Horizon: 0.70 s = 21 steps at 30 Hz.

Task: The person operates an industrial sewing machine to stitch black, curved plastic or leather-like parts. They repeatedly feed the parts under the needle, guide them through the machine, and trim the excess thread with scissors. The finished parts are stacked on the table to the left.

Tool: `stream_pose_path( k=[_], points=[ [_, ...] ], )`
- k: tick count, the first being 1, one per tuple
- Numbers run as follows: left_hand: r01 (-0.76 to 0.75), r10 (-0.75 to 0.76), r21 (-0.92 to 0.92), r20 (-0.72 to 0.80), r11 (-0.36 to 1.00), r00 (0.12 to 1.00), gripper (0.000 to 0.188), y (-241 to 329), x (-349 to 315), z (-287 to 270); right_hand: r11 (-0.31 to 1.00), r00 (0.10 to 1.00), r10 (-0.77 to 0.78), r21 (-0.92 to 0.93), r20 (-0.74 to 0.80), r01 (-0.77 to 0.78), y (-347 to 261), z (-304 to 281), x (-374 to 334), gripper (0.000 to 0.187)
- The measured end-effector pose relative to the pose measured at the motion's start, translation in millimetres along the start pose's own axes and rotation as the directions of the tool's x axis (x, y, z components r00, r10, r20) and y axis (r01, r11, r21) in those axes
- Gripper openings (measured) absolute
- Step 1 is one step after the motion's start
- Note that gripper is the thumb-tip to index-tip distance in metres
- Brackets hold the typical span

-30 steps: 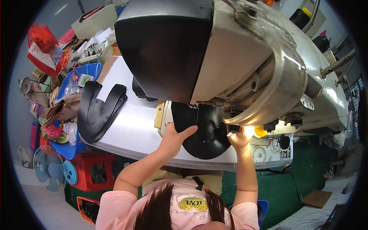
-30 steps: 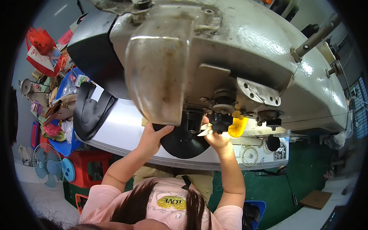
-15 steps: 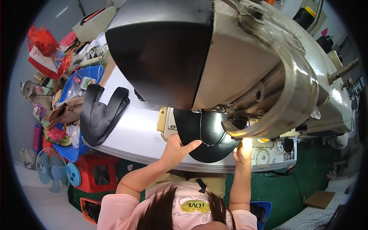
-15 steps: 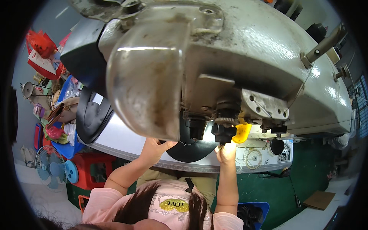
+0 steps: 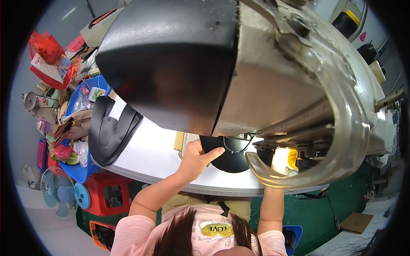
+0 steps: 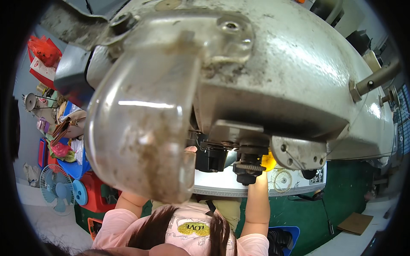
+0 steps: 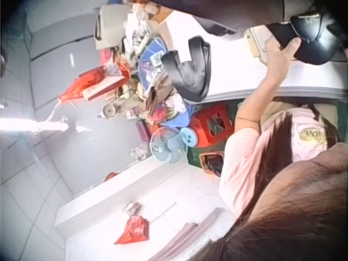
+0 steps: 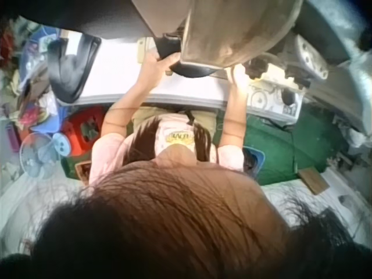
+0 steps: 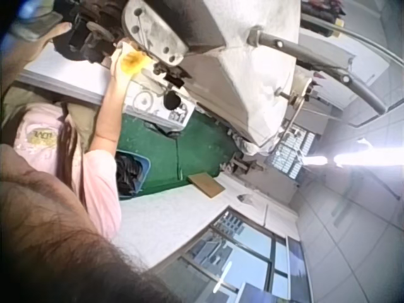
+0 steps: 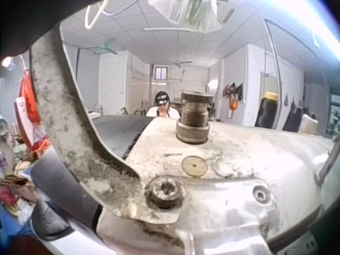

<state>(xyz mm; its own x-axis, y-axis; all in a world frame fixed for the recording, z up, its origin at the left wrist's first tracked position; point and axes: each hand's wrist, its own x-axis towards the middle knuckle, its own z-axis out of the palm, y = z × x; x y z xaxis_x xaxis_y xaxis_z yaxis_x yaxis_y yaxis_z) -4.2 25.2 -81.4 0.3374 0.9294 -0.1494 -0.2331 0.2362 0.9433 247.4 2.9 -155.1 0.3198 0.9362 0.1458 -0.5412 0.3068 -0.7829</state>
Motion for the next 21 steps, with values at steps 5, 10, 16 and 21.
stream_pose_path(
  k=[5, 10, 16, 21],
  points=[
    [-0.025, 0.025, 0.009, 0.011, 1.0, 1.0, 0.016, -7.6, 5.1, 0.1, 0.999, 1.0, 0.005, 0.046, -0.003, -0.004, -0.8, -2.6, 7.6, 0.047],
    [0.029, -0.03, -0.279, 0.0, 0.96, 1.0, 0.014, -8.0, 2.3, 0.9, 0.993, 0.998, 0.044, 0.104, 0.037, -0.048, 3.8, -2.3, 11.5, 0.048],
    [-0.138, 0.131, -0.233, -0.046, 0.963, 0.99, 0.011, 0.8, 0.6, 5.9, 0.992, 0.995, 0.066, 0.105, 0.08, -0.075, 6.1, 5.5, 4.0, 0.05],
    [-0.097, 0.089, -0.211, -0.047, 0.973, 0.995, 0.013, 7.4, 18.3, -10.2, 0.992, 0.978, -0.015, -0.119, 0.208, 0.04, 4.1, 24.4, -24.9, 0.033]
  ],
)
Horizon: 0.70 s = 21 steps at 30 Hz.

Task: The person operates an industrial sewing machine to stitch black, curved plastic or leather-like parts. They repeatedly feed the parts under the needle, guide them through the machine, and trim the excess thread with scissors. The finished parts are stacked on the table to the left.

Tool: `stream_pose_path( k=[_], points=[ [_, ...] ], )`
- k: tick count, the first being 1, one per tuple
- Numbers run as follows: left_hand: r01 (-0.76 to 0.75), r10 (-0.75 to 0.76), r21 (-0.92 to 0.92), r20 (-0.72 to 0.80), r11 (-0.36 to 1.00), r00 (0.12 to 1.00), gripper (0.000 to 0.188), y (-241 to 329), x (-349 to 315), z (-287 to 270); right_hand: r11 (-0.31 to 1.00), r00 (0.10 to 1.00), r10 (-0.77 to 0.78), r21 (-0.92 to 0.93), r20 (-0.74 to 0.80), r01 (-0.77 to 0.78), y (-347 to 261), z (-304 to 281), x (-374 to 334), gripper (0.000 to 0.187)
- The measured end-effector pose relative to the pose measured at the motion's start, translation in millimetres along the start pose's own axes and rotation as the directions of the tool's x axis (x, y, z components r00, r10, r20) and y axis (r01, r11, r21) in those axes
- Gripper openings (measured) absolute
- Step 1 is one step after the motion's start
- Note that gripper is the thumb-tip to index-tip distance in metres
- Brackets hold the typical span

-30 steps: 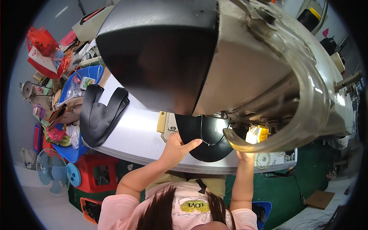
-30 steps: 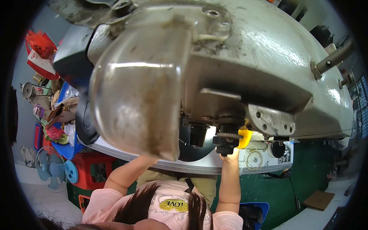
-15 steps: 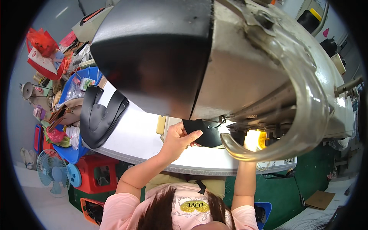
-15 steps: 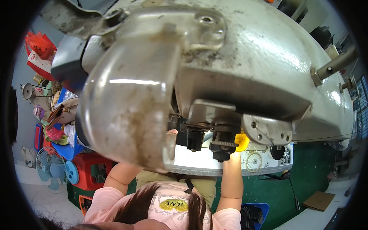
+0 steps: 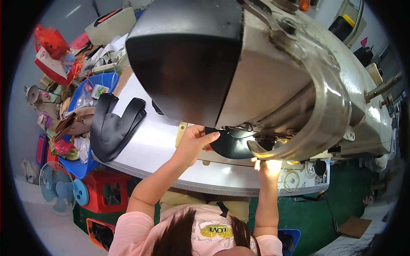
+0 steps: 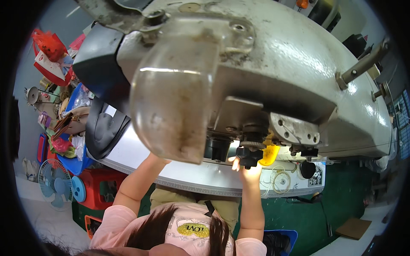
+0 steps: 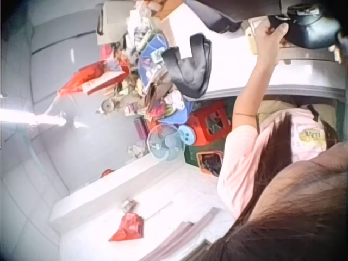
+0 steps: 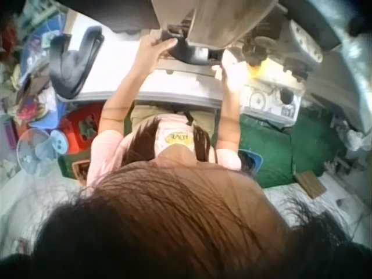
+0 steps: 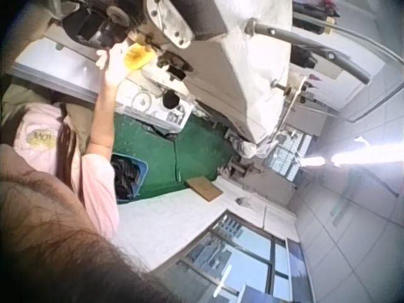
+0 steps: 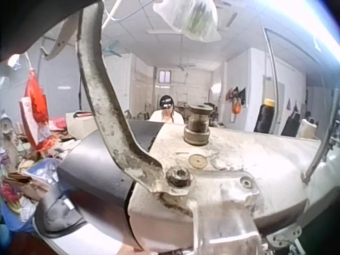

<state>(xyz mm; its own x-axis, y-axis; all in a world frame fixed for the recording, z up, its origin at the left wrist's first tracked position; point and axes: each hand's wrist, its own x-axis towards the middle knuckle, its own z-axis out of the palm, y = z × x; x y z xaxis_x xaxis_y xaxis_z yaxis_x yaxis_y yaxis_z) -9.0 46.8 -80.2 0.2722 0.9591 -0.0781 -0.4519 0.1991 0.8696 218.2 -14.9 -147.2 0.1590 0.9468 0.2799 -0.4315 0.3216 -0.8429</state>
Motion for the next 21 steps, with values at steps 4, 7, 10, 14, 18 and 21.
stream_pose_path(
  k=[4, 7, 10, 14, 18, 21],
  points=[
    [0.09, -0.098, 0.211, 0.027, 0.973, 0.995, 0.017, 8.4, 16.2, -13.5, 0.98, 0.97, 0.157, -0.092, -0.187, -0.177, -18.4, 39.1, -10.5, 0.017],
    [0.117, -0.115, 0.232, -0.021, 0.966, 0.993, 0.016, 18.5, 20.9, -10.9, 0.969, 0.942, 0.183, -0.112, -0.28, -0.221, -17.9, 52.2, -21.0, 0.014],
    [0.086, -0.086, 0.08, 0.0, 0.993, 0.996, 0.012, 10.4, 24.0, -15.8, 0.965, 0.951, 0.177, -0.144, -0.255, -0.218, -15.2, 55.1, -27.3, 0.014],
    [0.046, -0.046, -0.04, -0.015, 0.998, 0.999, 0.01, 1.6, 12.0, -8.5, 0.967, 0.956, 0.165, -0.153, -0.242, -0.205, -4.5, 60.6, -33.6, 0.015],
    [-0.044, 0.043, 0.061, 0.006, 0.997, 0.999, 0.015, -16.6, -22.7, 25.9, 0.969, 0.971, 0.087, -0.206, -0.223, -0.134, 8.6, 68.9, -39.7, 0.014],
    [-0.089, 0.09, 0.029, -0.023, 0.996, 0.996, 0.016, -35.6, -20.9, 42.1, 0.974, 0.969, 0.094, -0.179, -0.23, -0.137, 6.7, 78.2, -41.8, 0.014]
  ],
)
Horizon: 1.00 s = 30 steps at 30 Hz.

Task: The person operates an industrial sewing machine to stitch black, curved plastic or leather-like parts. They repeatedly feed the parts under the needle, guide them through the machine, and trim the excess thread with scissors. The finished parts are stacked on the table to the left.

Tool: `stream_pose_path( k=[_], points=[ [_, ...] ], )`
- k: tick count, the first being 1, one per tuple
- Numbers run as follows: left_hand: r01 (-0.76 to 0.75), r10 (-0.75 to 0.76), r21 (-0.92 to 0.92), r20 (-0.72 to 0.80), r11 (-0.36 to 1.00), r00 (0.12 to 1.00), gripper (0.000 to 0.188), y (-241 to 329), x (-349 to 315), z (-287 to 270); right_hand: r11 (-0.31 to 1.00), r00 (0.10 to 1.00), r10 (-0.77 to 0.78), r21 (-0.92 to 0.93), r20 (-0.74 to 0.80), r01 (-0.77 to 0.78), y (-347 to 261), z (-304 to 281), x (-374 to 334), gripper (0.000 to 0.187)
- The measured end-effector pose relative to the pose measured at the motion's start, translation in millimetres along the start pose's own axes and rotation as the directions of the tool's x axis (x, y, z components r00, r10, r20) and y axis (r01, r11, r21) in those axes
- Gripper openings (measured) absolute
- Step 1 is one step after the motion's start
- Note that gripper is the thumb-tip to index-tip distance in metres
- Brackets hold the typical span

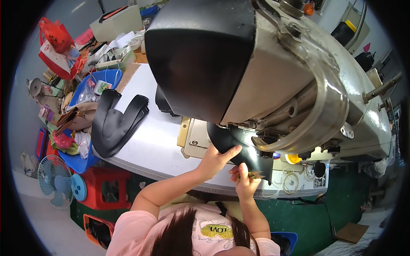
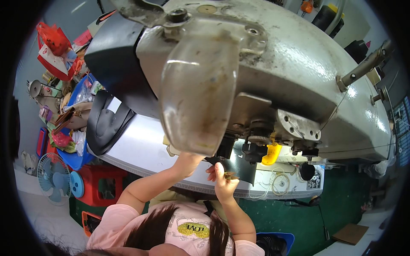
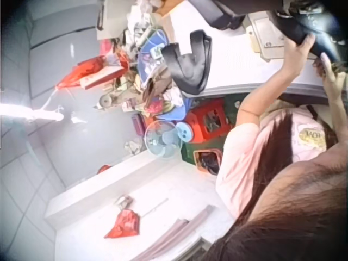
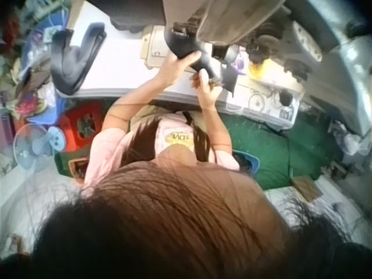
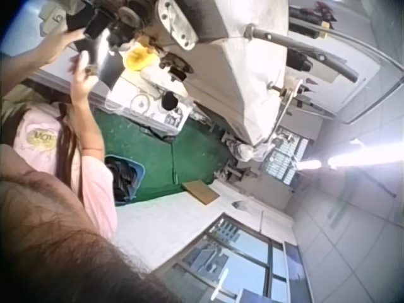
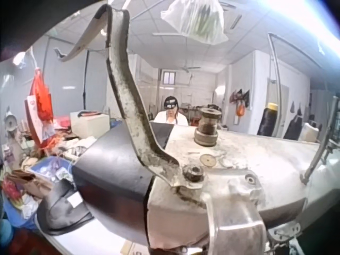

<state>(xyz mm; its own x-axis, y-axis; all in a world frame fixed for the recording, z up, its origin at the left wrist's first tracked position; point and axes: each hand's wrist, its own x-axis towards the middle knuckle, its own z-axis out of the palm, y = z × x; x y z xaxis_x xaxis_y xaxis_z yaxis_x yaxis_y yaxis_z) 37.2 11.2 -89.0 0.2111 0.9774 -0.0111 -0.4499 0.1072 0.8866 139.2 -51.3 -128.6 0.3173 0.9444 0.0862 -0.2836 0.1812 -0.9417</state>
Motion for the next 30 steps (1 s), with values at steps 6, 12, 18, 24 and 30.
stream_pose_path(
  k=[6, 12, 18, 24, 30],
  points=[
    [-0.004, 0.003, -0.027, -0.055, 1.0, 0.998, 0.015, -4.7, 0.5, -3.2, 0.976, 0.973, 0.209, -0.079, 0.101, -0.201, -0.8, 4.0, -19.0, 0.02],
    [-0.024, 0.024, 0.019, 0.0, 1.0, 1.0, 0.016, 7.0, 2.7, -10.4, 0.969, 0.699, 0.234, -0.222, 0.676, -0.109, 9.0, 6.8, -52.0, 0.01],
    [0.028, -0.028, 0.014, -0.005, 1.0, 1.0, 0.014, 22.7, 0.3, -13.8, 0.942, 0.713, 0.181, -0.328, 0.677, 0.072, -37.9, -2.9, -33.6, 0.006],
    [0.085, -0.085, 0.077, 0.005, 0.993, 0.996, 0.013, 23.1, 0.8, -27.0, 0.923, 0.966, -0.104, -0.339, 0.235, 0.181, -41.9, -42.7, -5.1, 0.016],
    [0.142, -0.146, 0.12, 0.026, 0.983, 0.989, 0.022, 3.4, -21.1, -32.8, 0.82, 0.884, -0.467, -0.38, -0.01, 0.428, 5.8, -101.7, 86.6, 0.061]
  ],
)
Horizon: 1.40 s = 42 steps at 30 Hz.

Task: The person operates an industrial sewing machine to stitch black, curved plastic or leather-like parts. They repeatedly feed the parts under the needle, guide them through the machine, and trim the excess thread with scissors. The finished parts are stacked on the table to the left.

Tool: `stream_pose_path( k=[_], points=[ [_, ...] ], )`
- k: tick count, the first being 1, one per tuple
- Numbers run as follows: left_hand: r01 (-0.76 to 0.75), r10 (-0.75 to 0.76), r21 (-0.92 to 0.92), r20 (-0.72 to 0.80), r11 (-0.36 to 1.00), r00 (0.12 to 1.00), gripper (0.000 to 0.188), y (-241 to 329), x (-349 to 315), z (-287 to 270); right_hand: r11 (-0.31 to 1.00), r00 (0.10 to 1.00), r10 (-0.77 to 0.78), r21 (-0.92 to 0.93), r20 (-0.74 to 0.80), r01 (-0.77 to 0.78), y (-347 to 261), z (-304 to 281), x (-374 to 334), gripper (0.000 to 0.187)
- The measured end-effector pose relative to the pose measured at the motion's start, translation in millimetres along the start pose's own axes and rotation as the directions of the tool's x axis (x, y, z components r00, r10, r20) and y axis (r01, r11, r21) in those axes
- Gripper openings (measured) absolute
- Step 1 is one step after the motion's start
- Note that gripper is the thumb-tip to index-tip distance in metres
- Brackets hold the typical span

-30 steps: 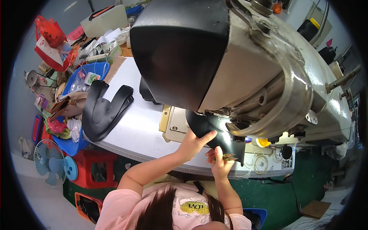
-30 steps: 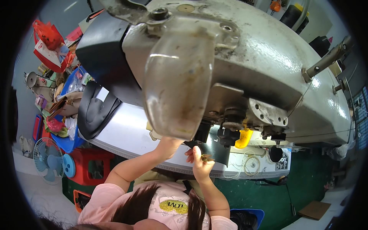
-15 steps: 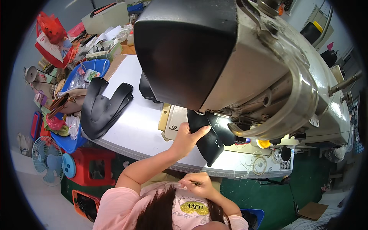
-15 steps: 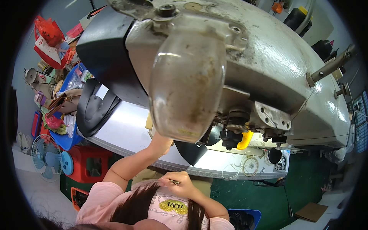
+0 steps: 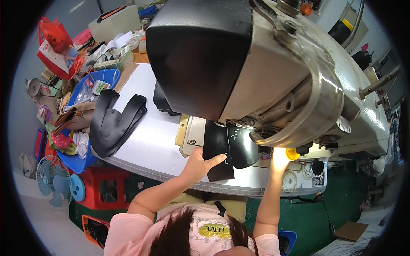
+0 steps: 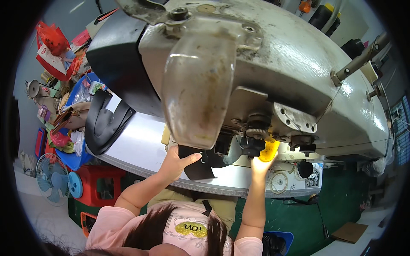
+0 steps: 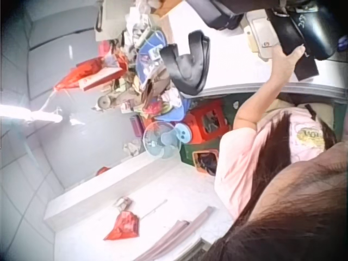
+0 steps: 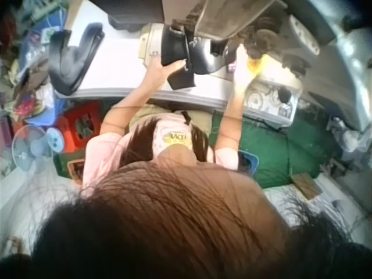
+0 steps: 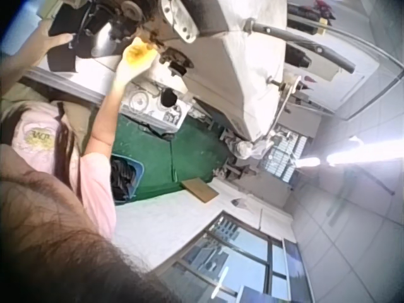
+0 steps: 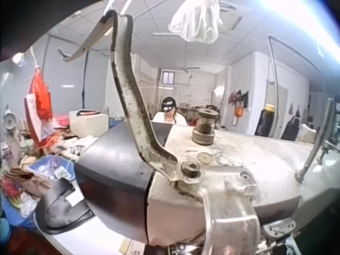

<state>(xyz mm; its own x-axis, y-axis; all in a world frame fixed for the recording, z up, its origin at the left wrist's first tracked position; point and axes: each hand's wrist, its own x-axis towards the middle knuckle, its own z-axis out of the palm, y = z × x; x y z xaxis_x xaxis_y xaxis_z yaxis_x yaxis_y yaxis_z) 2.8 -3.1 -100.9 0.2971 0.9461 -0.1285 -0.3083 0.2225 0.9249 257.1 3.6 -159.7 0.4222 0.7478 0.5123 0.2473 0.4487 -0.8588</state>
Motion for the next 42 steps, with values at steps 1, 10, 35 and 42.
stream_pose_path(
  k=[1, 10, 35, 42],
  points=[
    [0.036, -0.036, 0.017, 0.004, 0.999, 0.999, 0.023, 0.4, -1.3, -2.8, 0.996, 0.998, -0.022, 0.086, 0.059, 0.017, 13.4, -3.4, 5.5, 0.071],
    [-0.025, 0.025, 0.014, 0.008, 1.0, 1.0, 0.018, 16.7, 13.9, -18.0, 0.85, 0.959, 0.253, 0.445, 0.126, -0.282, 4.6, -1.6, 25.0, 0.055],
    [0.077, -0.103, 0.236, 0.102, 0.969, 0.989, 0.045, 59.5, 99.9, -46.3, 0.972, 0.983, 0.152, 0.198, -0.106, -0.129, 4.4, 35.7, 37.4, 0.034],
    [-0.139, 0.125, 0.225, 0.073, 0.964, 0.989, 0.035, 81.2, 131.1, -38.8, 0.687, 0.832, 0.259, 0.512, 0.49, -0.516, -50.7, 62.8, 11.9, 0.038]
  ],
)
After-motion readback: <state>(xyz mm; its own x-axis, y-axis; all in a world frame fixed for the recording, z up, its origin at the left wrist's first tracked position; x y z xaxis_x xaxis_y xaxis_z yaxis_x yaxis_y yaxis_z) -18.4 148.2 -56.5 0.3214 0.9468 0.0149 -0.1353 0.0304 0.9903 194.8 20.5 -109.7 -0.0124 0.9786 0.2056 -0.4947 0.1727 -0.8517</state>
